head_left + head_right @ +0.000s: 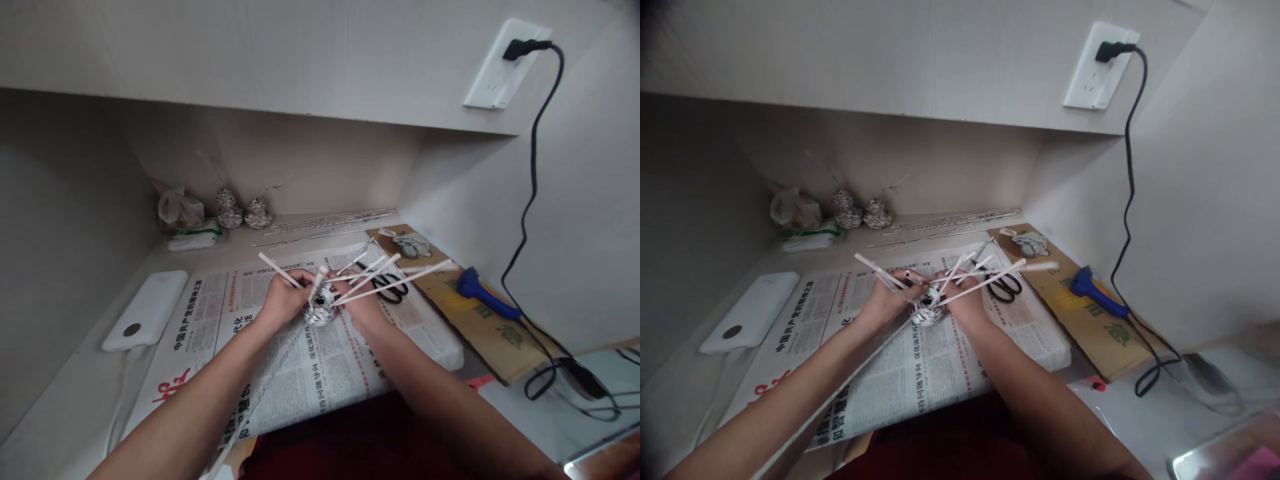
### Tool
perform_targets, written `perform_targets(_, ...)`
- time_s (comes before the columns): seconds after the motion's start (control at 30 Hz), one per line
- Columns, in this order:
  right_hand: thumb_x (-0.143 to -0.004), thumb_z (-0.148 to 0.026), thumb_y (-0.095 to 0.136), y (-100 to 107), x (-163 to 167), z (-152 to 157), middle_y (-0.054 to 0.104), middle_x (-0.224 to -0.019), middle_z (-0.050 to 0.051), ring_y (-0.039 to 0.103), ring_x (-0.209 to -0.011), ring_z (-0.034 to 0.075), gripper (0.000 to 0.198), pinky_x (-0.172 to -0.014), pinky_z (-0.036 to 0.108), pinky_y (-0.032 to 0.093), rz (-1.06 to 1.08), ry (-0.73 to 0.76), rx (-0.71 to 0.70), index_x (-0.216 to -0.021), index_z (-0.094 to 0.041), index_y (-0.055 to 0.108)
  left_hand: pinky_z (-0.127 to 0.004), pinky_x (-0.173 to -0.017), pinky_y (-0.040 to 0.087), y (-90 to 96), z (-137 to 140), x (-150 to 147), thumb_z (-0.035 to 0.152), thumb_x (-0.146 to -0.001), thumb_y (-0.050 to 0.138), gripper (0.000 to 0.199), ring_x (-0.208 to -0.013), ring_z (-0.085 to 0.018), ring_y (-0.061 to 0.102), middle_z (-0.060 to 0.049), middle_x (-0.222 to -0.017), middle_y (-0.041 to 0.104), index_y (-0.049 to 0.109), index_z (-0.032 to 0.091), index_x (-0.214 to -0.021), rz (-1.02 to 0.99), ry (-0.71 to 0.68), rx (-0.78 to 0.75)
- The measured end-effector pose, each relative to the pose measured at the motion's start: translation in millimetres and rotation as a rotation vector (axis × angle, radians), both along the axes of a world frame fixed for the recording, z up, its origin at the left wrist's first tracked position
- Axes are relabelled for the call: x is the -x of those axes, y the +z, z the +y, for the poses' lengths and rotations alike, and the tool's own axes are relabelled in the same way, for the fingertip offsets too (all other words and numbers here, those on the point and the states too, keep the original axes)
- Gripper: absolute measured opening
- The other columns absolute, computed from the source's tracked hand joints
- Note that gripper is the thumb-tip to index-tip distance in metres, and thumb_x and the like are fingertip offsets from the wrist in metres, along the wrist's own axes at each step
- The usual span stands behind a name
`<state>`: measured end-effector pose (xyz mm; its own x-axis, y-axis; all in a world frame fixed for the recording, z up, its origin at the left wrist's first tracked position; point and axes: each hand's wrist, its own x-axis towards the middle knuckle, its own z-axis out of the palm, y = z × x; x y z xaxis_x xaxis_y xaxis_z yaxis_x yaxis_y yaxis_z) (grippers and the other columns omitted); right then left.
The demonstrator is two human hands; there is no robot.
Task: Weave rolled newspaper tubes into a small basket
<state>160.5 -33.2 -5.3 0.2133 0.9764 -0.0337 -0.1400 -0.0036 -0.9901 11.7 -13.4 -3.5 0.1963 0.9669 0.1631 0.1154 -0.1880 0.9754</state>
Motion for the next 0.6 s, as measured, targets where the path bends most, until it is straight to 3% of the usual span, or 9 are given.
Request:
perform_targets(0.2,-0.061,-0.029,0.073,3,-1,-7,0.064,-0.061,-0.001,0.056,-0.051,0.014,0.018,-0.045,0.024,0.040,0.114,0.025,-0.004,-0.075,-0.019,0.065,-0.023,-0.057,0.046,0.9,-2,1,0.023,-0.069,0.069,0.013,-0.059,-0.014,0.060,-0.004,-0.070,0.070,0.071,0.013,-0.076,0.007,-0.034,-0.019)
perform_targets(0.4,-0.063,-0.026,0.073,6,1,-13,0.056,-0.050,-0.004,0.047,-0.045,0.010,0.014,-0.045,0.023,0.036,0.129,0.117,-0.088,-0.066,-0.017,0.063,-0.021,-0.058,0.046,5.9,-5,0,0.016,-0.068,0.063,0.010,-0.060,-0.013,0.061,-0.003,-0.069,0.071,0.070,0.014,-0.074,0.054,-0.011,-0.037)
perform_targets(0.6,-0.059,-0.026,0.074,4,6,-11,0.061,-0.051,-0.003,0.050,-0.043,0.012,0.017,-0.044,0.025,0.038,0.124,-0.029,0.012,-0.068,-0.018,0.063,-0.022,-0.056,0.044,5.3,-3,3,0.021,-0.068,0.066,0.011,-0.057,-0.012,0.059,-0.003,-0.067,0.069,0.071,0.014,-0.074,0.068,-0.036,-0.012)
